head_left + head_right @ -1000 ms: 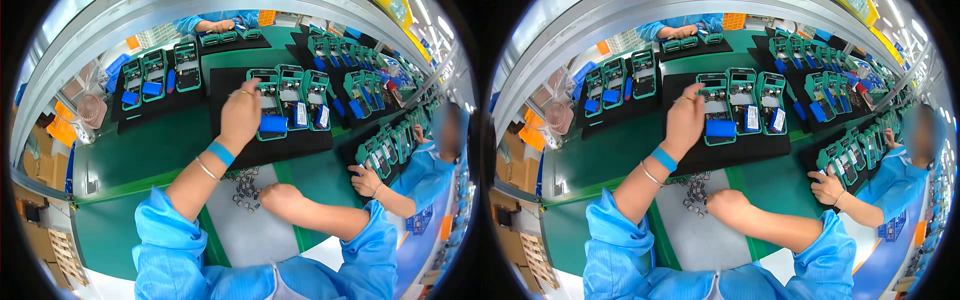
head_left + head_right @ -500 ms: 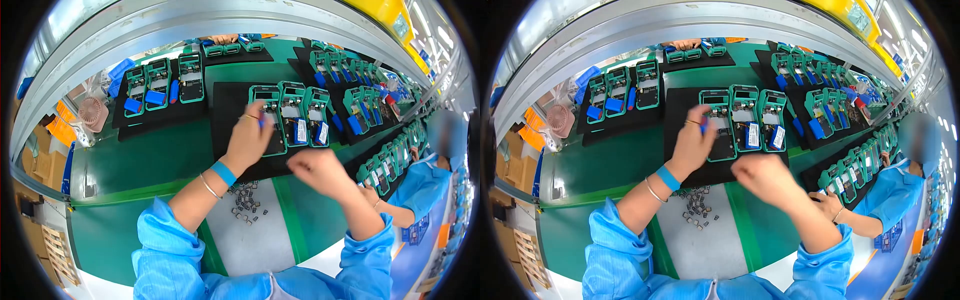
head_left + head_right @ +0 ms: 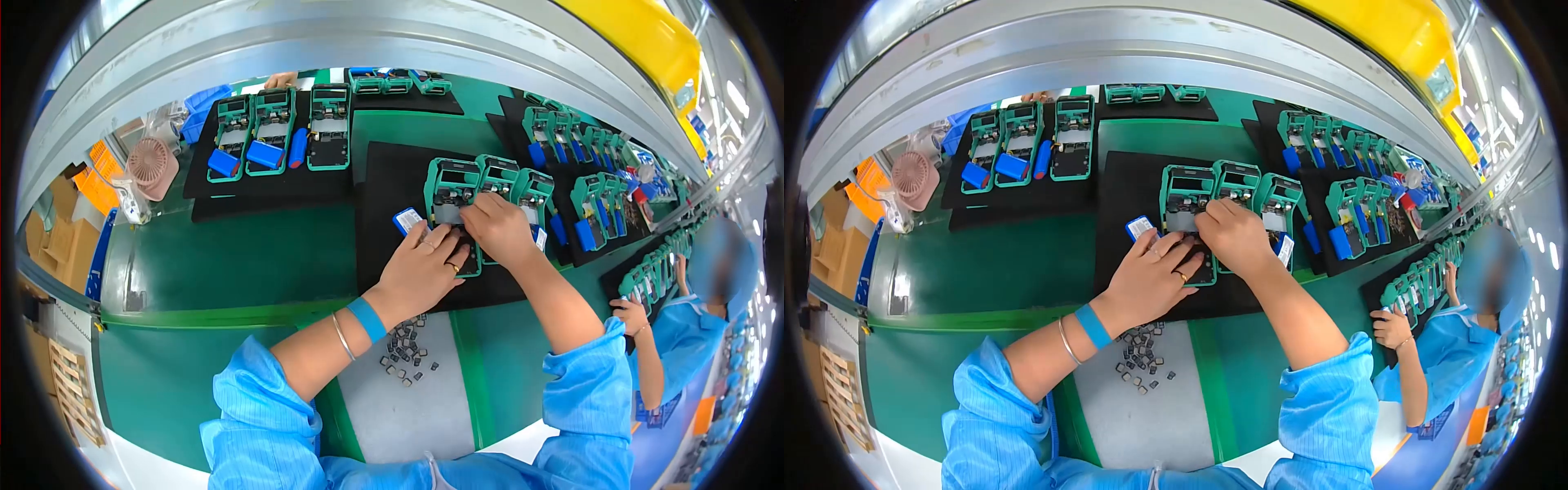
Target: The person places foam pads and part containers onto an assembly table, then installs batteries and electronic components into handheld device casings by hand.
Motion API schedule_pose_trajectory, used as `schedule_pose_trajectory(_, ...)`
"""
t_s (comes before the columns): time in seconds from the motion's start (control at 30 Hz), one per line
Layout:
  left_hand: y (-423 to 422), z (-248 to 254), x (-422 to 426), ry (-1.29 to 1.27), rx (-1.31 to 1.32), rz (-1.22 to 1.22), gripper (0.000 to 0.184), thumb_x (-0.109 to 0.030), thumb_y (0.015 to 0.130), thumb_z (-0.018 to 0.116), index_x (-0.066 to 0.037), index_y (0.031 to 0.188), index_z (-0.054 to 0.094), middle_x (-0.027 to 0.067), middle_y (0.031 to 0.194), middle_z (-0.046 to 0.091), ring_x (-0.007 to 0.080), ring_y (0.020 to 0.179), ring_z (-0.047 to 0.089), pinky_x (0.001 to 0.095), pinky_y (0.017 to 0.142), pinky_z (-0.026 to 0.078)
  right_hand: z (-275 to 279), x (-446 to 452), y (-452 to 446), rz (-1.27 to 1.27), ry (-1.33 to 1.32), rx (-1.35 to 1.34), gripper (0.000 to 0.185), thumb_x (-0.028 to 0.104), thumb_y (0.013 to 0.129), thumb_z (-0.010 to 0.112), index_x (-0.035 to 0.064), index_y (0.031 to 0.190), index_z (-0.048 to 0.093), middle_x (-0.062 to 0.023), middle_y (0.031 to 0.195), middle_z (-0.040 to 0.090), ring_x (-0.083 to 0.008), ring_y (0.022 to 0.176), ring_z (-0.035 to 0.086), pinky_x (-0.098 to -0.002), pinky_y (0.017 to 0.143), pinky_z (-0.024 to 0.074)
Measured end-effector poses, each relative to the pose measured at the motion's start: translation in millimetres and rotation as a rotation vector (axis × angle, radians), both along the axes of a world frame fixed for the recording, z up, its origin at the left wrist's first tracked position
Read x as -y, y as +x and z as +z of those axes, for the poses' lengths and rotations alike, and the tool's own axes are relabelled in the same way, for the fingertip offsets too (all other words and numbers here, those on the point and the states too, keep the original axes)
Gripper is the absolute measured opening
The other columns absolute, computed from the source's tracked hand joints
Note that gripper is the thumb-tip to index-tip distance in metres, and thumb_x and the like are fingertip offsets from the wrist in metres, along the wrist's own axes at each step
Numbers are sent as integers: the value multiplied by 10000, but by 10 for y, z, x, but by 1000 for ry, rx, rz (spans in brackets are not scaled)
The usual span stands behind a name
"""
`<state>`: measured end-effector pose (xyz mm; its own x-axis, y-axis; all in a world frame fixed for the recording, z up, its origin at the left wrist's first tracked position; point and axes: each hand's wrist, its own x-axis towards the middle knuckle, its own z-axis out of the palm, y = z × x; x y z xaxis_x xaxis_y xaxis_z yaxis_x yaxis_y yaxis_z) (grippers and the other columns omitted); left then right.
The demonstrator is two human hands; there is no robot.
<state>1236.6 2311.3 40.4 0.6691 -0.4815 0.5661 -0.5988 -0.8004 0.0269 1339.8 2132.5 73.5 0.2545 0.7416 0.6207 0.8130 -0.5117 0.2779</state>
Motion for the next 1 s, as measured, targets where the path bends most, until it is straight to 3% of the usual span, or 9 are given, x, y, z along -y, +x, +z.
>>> schedule_pose_trajectory(0.43,9,-52,12,-43,61,-12,533,-343,760,768,-67,1201,656,98,1269,575,272,1248,453,499,1058,341,70,-79,-25,-93,-193,85,180,117,587,671,110,687,521,-27,745,486,-180,727,573,-287,575,512)
schedule_pose_trajectory(0.73,4,-7,13,-43,64,-32,502,-339,783,734,-21,1165,657,134,1204,592,300,1242,452,494,1087,315,89,-100,38,-102,-168,68,165,109,631,679,104,712,536,-26,751,494,-199,730,572,-308,556,502)
schedule_pose_trajectory(1.0,15,92,53,-12,8,11,405,-368,768,758,-99,1051,652,163,1209,595,302,1190,471,420,964,353,173,-197,17,-274,-204,81,169,116,662,688,106,729,533,-30,767,509,-205,780,585,-313,583,530)
